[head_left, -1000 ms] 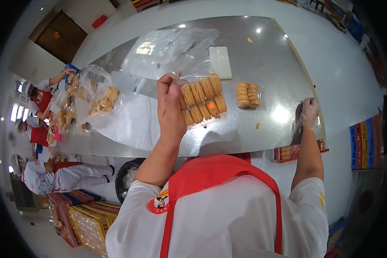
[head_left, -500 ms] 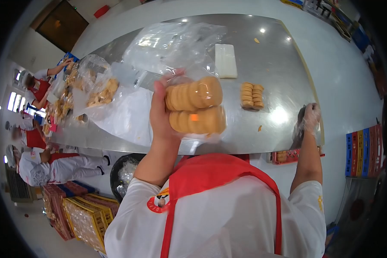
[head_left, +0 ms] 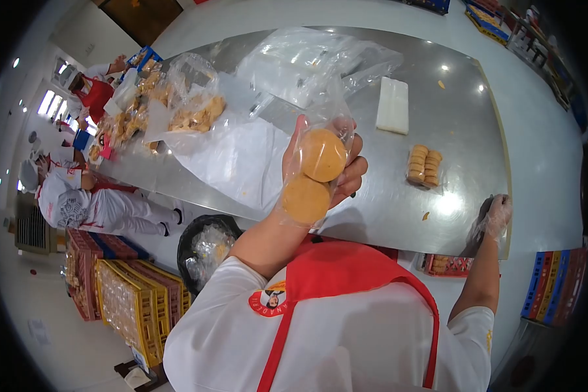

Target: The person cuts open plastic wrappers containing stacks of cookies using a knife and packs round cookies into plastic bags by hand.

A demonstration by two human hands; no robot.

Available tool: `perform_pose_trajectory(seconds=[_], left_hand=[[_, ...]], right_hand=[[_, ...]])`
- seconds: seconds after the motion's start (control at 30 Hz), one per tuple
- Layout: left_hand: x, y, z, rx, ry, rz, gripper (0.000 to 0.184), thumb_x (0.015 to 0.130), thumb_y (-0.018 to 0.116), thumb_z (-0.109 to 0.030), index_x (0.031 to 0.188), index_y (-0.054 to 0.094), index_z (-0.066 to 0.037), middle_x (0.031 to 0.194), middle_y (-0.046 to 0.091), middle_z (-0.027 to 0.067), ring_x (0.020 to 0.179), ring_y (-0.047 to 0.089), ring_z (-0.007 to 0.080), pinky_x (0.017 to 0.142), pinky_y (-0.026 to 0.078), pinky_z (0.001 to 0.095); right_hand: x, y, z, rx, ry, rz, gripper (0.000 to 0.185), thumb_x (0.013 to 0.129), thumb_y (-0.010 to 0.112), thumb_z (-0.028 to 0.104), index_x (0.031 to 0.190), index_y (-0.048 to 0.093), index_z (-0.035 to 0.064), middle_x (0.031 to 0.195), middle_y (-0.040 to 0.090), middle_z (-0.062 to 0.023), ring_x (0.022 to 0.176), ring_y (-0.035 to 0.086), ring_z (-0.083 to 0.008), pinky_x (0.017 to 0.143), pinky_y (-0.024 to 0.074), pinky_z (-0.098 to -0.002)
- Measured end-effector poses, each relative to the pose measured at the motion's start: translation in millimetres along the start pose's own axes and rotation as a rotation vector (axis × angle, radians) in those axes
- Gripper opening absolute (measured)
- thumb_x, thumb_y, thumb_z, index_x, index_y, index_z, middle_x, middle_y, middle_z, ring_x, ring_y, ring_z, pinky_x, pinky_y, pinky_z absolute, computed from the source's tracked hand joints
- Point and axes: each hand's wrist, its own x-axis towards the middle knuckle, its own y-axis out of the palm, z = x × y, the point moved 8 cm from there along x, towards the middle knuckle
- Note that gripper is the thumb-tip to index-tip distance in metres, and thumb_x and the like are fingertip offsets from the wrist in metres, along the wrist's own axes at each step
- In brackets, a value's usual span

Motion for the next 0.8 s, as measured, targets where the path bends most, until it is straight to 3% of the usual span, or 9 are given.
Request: perform_pose_trajectory(seconds=[0.23, 0.3, 0.37, 0.43, 0.53, 0.63, 0.73, 0.8], left_hand=[[-13, 3, -5, 0.104, 0.06, -0.074, 0.067, 0.096, 0.042, -0.06, 0.137, 0.047, -0.007, 0.092, 0.054, 0.0102, 0.071, 0.049, 0.0187, 0.055, 0.044, 0.0289], [-36, -33, -25, 0.222, 0.115, -0.202, 0.072, 0.093, 0.042, -0.065, 0.137, 0.048, -0.008, 0.101, 0.057, 0.0119, 0.078, 0.054, 0.0242, 0.058, 0.047, 0.0338], [-64, -71, -47, 0.268, 0.203, -0.359, 0.076, 0.091, 0.044, -0.068, 0.137, 0.047, -0.008, 0.113, 0.061, 0.0143, 0.087, 0.06, 0.0316, 0.065, 0.053, 0.0405], [-91, -115, -66, 0.168, 0.157, -0.268, 0.073, 0.092, 0.045, -0.065, 0.135, 0.049, -0.007, 0.118, 0.062, 0.0169, 0.097, 0.064, 0.0374, 0.077, 0.055, 0.0487], [-139, -189, -81, 0.049, 0.161, -0.383, 0.064, 0.093, 0.049, -0.056, 0.131, 0.053, -0.006, 0.114, 0.064, 0.0177, 0.098, 0.065, 0.0375, 0.084, 0.055, 0.0528], [-147, -178, -82, 0.061, 0.217, -0.344, 0.053, 0.094, 0.055, -0.041, 0.127, 0.054, 0.0, 0.12, 0.062, 0.0195, 0.103, 0.064, 0.035, 0.087, 0.054, 0.0525], [-142, -178, -76, 0.148, 0.142, -0.547, 0.046, 0.092, 0.059, -0.032, 0.125, 0.055, 0.0, 0.117, 0.063, 0.02, 0.105, 0.064, 0.0366, 0.09, 0.052, 0.0546], [-129, -187, -70, 0.149, 0.055, -0.449, 0.04, 0.095, 0.058, -0.03, 0.122, 0.055, 0.0, 0.117, 0.062, 0.0193, 0.106, 0.064, 0.0344, 0.092, 0.053, 0.05]], right_hand=[[-30, -9, 37, -0.144, -0.149, -0.019, 0.03, 0.088, 0.052, 0.024, 0.087, 0.062, -0.0048, 0.079, 0.063, -0.0239, 0.074, 0.06, -0.0363, 0.074, 0.0469, -0.0442], [-15, -14, 31, -0.231, -0.301, -0.103, 0.027, 0.086, 0.051, 0.02, 0.086, 0.059, -0.0056, 0.08, 0.059, -0.0275, 0.076, 0.057, -0.0421, 0.075, 0.0443, -0.0489], [-17, -22, 37, -0.265, -0.271, -0.123, 0.034, 0.088, 0.049, 0.025, 0.095, 0.06, -0.0069, 0.091, 0.061, -0.0312, 0.087, 0.06, -0.0445, 0.083, 0.0463, -0.0467], [-18, -20, 32, -0.181, -0.181, -0.037, 0.033, 0.087, 0.049, 0.023, 0.096, 0.062, -0.006, 0.094, 0.063, -0.0305, 0.088, 0.06, -0.045, 0.083, 0.0471, -0.0461], [-24, -17, 34, -0.328, -0.181, -0.018, 0.03, 0.088, 0.05, 0.021, 0.096, 0.064, -0.0044, 0.093, 0.064, -0.0285, 0.087, 0.061, -0.045, 0.08, 0.0476, -0.0468], [-36, -13, 65, -0.484, -0.194, 0.039, 0.028, 0.09, 0.049, 0.019, 0.094, 0.063, -0.0039, 0.091, 0.064, -0.0286, 0.087, 0.061, -0.046, 0.079, 0.0475, -0.0486], [-28, -2, 54, -0.549, -0.214, 0.109, 0.029, 0.091, 0.049, 0.021, 0.095, 0.061, -0.0058, 0.095, 0.064, -0.0291, 0.091, 0.06, -0.0466, 0.081, 0.0467, -0.0494], [-21, 3, 48, -0.553, -0.234, 0.115, 0.03, 0.091, 0.048, 0.02, 0.095, 0.059, -0.0074, 0.098, 0.063, -0.029, 0.093, 0.059, -0.0465, 0.082, 0.0461, -0.0495]])
